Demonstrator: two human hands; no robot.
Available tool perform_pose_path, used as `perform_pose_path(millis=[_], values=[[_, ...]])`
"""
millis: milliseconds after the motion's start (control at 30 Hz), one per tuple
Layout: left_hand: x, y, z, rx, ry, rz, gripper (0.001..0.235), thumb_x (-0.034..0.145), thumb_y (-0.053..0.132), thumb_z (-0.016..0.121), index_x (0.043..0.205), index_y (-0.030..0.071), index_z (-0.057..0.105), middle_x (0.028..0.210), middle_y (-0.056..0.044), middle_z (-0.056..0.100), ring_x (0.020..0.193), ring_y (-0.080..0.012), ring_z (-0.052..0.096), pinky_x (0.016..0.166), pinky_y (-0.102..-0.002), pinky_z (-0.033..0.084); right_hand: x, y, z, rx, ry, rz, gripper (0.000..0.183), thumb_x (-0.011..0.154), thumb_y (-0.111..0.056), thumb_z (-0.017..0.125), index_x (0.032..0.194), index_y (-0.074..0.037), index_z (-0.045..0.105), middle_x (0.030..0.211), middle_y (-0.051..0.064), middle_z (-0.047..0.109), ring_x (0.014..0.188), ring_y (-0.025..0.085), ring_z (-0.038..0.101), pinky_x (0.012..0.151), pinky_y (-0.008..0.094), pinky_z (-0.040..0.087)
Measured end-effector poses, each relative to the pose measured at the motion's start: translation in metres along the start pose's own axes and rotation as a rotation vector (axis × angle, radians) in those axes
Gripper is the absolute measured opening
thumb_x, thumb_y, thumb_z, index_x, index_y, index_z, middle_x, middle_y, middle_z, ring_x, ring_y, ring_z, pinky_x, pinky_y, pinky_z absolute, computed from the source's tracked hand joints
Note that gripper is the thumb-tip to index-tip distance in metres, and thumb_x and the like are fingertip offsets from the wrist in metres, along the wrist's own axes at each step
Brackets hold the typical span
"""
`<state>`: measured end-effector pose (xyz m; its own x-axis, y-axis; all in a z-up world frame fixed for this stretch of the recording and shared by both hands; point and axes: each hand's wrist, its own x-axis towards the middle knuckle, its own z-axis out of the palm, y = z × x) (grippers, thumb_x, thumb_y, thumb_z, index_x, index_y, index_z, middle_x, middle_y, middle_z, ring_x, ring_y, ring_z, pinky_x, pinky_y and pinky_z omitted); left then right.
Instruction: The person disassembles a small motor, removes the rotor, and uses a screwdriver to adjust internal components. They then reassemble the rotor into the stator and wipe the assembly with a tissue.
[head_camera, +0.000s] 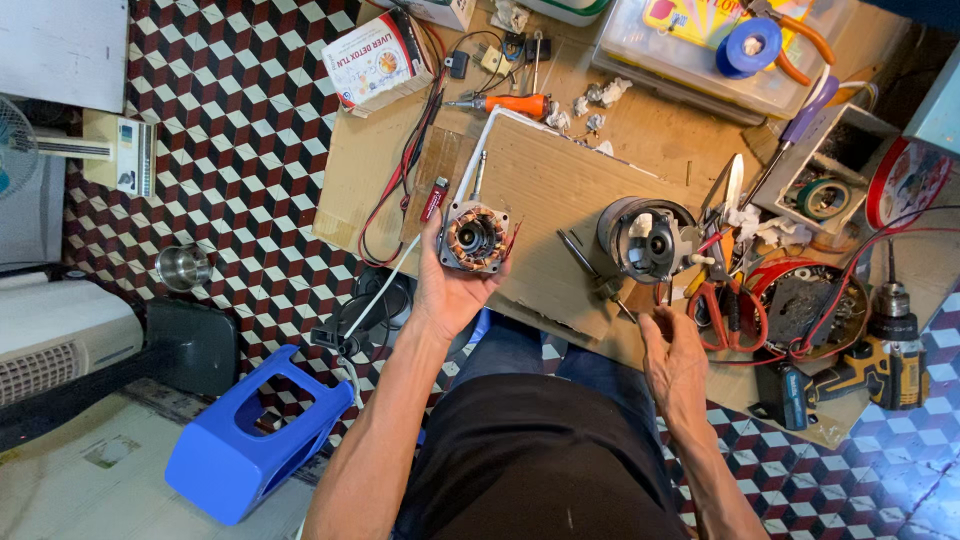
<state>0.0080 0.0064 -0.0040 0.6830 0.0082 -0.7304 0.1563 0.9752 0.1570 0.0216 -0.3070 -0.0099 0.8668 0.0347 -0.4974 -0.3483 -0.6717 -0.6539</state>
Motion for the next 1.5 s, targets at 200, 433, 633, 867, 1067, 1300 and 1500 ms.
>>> perform_pose_path(millis=[200,433,633,867,1067,1300,1500], values=[[-0.001,-0.006,0.003,0.046,0.062,-0.037,0.06,0.09,0.062,0.062,0.123,0.012,0.065,0.116,-0.009,0.071,0.102,-0.0231,0.069,0.084,-0.043,0.062,0.027,0.061,0.033,0.258,-0.22,0.147,0.058,0.091,-0.029,0.072,0.137,0.002,0.054,0.117,0.012,0.069,0.103,0.017,0.065,0.09,0.03,0.052],[0.004,-0.005,-0.012,0.047,0.063,-0.093,0.062,0.091,0.064,0.061,0.122,0.011,0.066,0.115,-0.01,0.071,0.1,-0.0242,0.07,0.082,-0.043,0.063,0.041,0.106,0.047,0.53,-0.303,0.288,0.042,0.094,-0.02,0.071,0.13,0.001,0.066,0.095,0.006,0.073,0.077,0.013,0.063,0.072,0.027,0.051],[0.009,-0.008,-0.024,0.037,0.059,-0.121,0.067,0.093,0.065,0.06,0.127,0.007,0.065,0.12,-0.014,0.07,0.103,-0.0273,0.07,0.083,-0.043,0.063,0.031,0.089,0.041,0.473,-0.271,0.107,0.032,0.104,-0.022,0.062,0.121,0.004,0.072,0.091,0.009,0.072,0.079,0.014,0.067,0.074,0.027,0.055],[0.008,-0.008,-0.031,-0.036,0.001,-0.176,0.08,0.092,0.068,0.058,0.135,0.0,0.059,0.129,-0.022,0.067,0.108,-0.0355,0.07,0.082,-0.044,0.064,-0.001,0.029,0.023,0.382,-0.099,-0.103,0.03,0.105,-0.016,0.057,0.122,0.007,0.068,0.101,0.014,0.076,0.089,0.018,0.073,0.082,0.03,0.059],[0.006,-0.007,-0.03,0.051,0.043,-0.148,0.081,0.093,0.069,0.055,0.134,0.0,0.06,0.126,-0.022,0.067,0.109,-0.0329,0.07,0.081,-0.043,0.064,-0.024,-0.007,-0.011,0.578,-0.141,-0.058,0.028,0.107,-0.014,0.054,0.118,0.007,0.069,0.101,0.016,0.075,0.091,0.021,0.075,0.085,0.033,0.063],[0.012,-0.012,-0.029,0.093,0.043,-0.135,0.072,0.094,0.068,0.054,0.129,0.005,0.063,0.122,-0.019,0.069,0.106,-0.0294,0.071,0.081,-0.043,0.064,-0.039,-0.071,-0.071,0.392,-0.217,-0.116,0.026,0.1,-0.013,0.059,0.115,0.005,0.071,0.093,0.013,0.079,0.082,0.018,0.078,0.076,0.031,0.066],[0.011,-0.019,-0.024,0.183,0.093,-0.118,0.065,0.094,0.066,0.054,0.124,0.01,0.066,0.118,-0.011,0.071,0.101,-0.0261,0.07,0.08,-0.042,0.063,-0.023,-0.135,-0.058,0.092,-0.188,-0.296,0.02,0.096,-0.015,0.065,0.106,-0.001,0.076,0.081,0.01,0.079,0.071,0.014,0.077,0.063,0.028,0.061]])
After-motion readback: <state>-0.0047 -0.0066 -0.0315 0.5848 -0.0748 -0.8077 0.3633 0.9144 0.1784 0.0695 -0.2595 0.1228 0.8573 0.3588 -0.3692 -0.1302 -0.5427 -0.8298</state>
